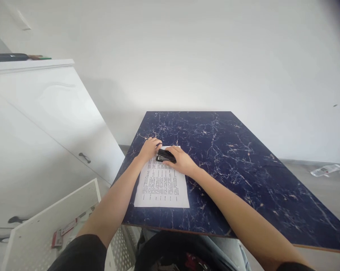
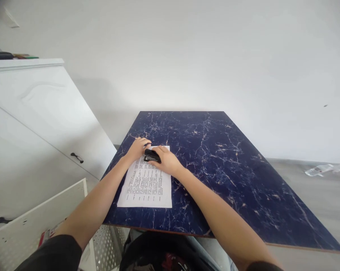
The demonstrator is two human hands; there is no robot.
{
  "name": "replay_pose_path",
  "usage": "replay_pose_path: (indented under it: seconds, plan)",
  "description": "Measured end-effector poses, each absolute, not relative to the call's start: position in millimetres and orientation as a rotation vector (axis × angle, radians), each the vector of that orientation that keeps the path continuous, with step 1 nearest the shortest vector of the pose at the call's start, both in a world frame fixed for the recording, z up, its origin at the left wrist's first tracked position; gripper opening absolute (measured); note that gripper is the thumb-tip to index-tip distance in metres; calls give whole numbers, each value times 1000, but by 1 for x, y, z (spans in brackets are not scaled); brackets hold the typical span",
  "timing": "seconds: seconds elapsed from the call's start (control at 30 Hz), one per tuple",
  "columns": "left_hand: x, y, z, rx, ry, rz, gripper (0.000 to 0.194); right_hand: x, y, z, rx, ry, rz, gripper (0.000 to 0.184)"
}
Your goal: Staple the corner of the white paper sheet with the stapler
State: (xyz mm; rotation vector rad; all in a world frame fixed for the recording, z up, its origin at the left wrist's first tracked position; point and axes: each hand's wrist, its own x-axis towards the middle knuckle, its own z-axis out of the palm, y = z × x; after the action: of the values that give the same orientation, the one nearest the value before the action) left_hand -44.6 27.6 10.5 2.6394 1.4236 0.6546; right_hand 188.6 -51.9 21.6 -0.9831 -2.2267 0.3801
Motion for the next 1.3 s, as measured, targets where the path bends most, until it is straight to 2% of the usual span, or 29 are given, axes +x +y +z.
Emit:
replay_pose_path:
  seconds: [0.1, 0.27, 0.43, 0.67, 0.73, 0.83, 0.9, 1.07, 1.2, 1.3]
  plan:
    - [-35, 19, 13, 2696, 1386, 539, 30, 182, -56, 19, -1086, -2309, 383, 52]
    - [-27, 14, 15, 2713, 1388, 487, 26, 200, -51, 28, -1231, -2386, 399, 50]
    - [-16, 9, 12, 2754, 1340, 501, 23, 238, -58, 49, -1261, -2451, 460, 30]
    - [14, -7, 11, 2863, 1309, 406, 31, 314, -69, 45, -1179, -2505, 520, 19]
    - [25, -10, 7, 2863, 1256, 435, 34, 321, -69, 37, -1182, -2473, 502, 26]
    - [41, -14, 0, 2855, 1164, 451, 40, 318, -69, 29, -1189, -2422, 423, 49]
    - [46, -17, -3, 2863, 1128, 438, 42, 315, -69, 26, -1197, -2402, 355, 57]
    - [44, -21, 2, 2886, 1105, 424, 48, 329, -69, 32, -1215, -2314, 289, 39]
    - [40, -22, 6, 2953, 1025, 421, 52, 371, -60, 37, -1391, -2055, 181, 40]
    - [39, -21, 7, 2989, 987, 454, 49, 401, -53, 35, -1446, -2097, 126, 40]
